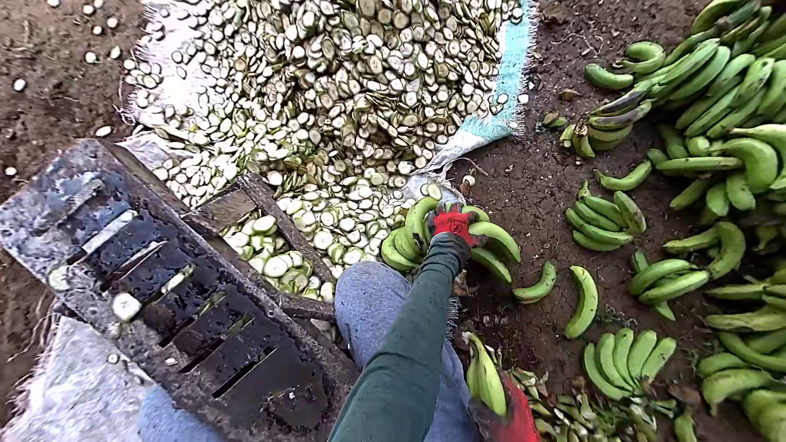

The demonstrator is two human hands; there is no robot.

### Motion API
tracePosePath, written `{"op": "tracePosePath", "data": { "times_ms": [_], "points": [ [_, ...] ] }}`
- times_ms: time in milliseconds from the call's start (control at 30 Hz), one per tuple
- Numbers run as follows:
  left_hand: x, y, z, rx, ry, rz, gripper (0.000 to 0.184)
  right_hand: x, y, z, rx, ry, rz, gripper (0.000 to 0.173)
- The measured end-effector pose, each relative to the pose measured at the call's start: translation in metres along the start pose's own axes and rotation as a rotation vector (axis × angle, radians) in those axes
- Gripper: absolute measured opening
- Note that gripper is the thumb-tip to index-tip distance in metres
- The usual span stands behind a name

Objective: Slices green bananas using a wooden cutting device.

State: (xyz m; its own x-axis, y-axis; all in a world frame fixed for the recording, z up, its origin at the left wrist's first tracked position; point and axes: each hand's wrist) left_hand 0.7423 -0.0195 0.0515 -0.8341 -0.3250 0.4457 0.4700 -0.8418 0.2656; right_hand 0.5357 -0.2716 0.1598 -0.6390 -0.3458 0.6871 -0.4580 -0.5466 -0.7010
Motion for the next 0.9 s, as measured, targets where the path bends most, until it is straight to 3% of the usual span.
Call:
{"op": "tracePosePath", "data": {
  "times_ms": [67, 167, 233, 300, 367, 433, 533, 700, 800, 833, 900],
  "points": [
    [-0.003, 0.003, -0.002, -0.016, -0.040, 0.022, 0.064, 0.035, 0.019, 0.008, -0.233, 0.241, -0.088, 0.055],
    [0.033, 0.004, 0.029, 0.129, -0.105, -0.089, 0.084, 0.041, 0.007, 0.038, -0.486, 0.406, 0.120, 0.052],
    [0.110, -0.002, 0.054, 0.481, -0.048, -0.338, 0.084, 0.041, -0.023, 0.051, -0.604, 0.307, 0.368, 0.060],
    [0.177, -0.007, 0.069, 0.761, -0.150, -0.701, 0.085, 0.043, -0.068, 0.049, -0.697, 0.159, 0.551, 0.063],
    [0.244, -0.014, 0.081, 0.850, -0.073, -0.849, 0.085, 0.043, -0.114, 0.036, -0.742, -0.055, 0.672, 0.051],
    [0.294, -0.035, 0.088, 0.900, 0.170, -0.782, 0.073, 0.032, -0.153, 0.021, -0.693, -0.456, 0.818, 0.047],
    [0.344, -0.082, 0.108, 0.796, 0.476, -0.632, 0.056, 0.024, -0.190, -0.015, -0.442, -0.689, 0.921, 0.054],
    [0.415, -0.120, 0.118, 0.929, 0.654, -0.352, 0.050, 0.019, -0.203, -0.108, -0.358, -0.591, 1.153, 0.069],
    [0.417, -0.138, 0.108, 0.760, 0.869, -0.206, 0.070, 0.029, -0.194, -0.164, -0.515, -0.485, 0.895, 0.077],
    [0.416, -0.146, 0.107, 0.743, 0.853, -0.155, 0.072, 0.030, -0.193, -0.178, -0.511, -0.469, 0.845, 0.086],
    [0.421, -0.165, 0.108, 0.819, 0.725, -0.065, 0.073, 0.030, -0.192, -0.199, -0.418, -0.462, 0.832, 0.086]
  ]
}}
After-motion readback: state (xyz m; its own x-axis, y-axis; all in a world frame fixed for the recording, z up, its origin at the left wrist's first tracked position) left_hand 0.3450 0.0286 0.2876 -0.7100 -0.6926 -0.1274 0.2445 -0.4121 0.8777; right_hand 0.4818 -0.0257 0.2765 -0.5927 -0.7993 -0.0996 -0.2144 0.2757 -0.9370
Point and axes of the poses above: each hand's wrist, its own x-axis away from the middle knuckle, its own z-axis out of the back of the hand, y = z × x
